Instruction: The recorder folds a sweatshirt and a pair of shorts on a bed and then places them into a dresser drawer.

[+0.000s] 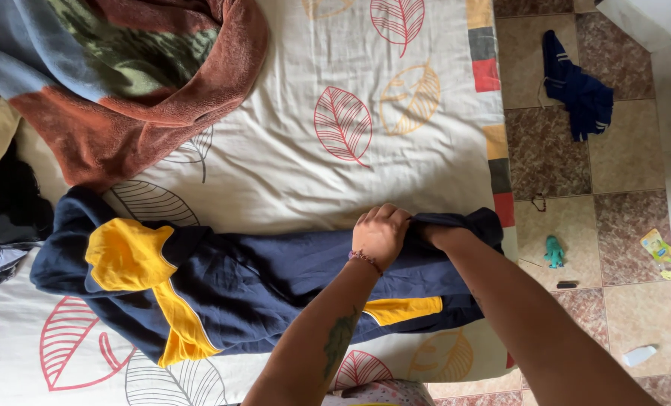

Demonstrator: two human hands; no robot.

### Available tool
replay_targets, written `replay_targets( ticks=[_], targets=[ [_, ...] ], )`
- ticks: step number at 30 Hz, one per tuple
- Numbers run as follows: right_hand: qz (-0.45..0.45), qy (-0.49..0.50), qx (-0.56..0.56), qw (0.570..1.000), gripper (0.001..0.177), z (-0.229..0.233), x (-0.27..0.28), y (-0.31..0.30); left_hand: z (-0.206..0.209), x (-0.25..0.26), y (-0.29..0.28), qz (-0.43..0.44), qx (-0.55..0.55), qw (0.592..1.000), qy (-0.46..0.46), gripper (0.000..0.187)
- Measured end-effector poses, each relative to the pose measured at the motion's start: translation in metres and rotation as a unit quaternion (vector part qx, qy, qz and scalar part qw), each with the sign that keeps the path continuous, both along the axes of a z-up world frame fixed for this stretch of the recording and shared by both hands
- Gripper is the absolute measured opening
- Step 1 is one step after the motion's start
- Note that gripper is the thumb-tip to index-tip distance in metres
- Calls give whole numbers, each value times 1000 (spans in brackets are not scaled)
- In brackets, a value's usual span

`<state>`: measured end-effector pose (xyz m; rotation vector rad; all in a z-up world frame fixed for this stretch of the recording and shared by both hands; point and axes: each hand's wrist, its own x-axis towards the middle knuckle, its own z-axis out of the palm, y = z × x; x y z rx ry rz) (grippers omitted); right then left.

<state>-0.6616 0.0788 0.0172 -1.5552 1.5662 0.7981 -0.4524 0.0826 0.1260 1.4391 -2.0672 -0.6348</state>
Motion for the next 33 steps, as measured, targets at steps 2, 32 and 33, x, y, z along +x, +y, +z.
replay_targets(
  ticks=[2,32,33],
  targets=[
    [-5,7,8,1000,49,-32,-23,3,-3,-1,-1,-4,-9,1000,3,7],
    [-286,-181,-363,868,44,112,-58,-68,-26,19,-29,18,75,990,-114,50],
    [-337,-60,-363,867,58,96,-77,-57,-24,21,-21,16,18,996,-92,46]
  ],
)
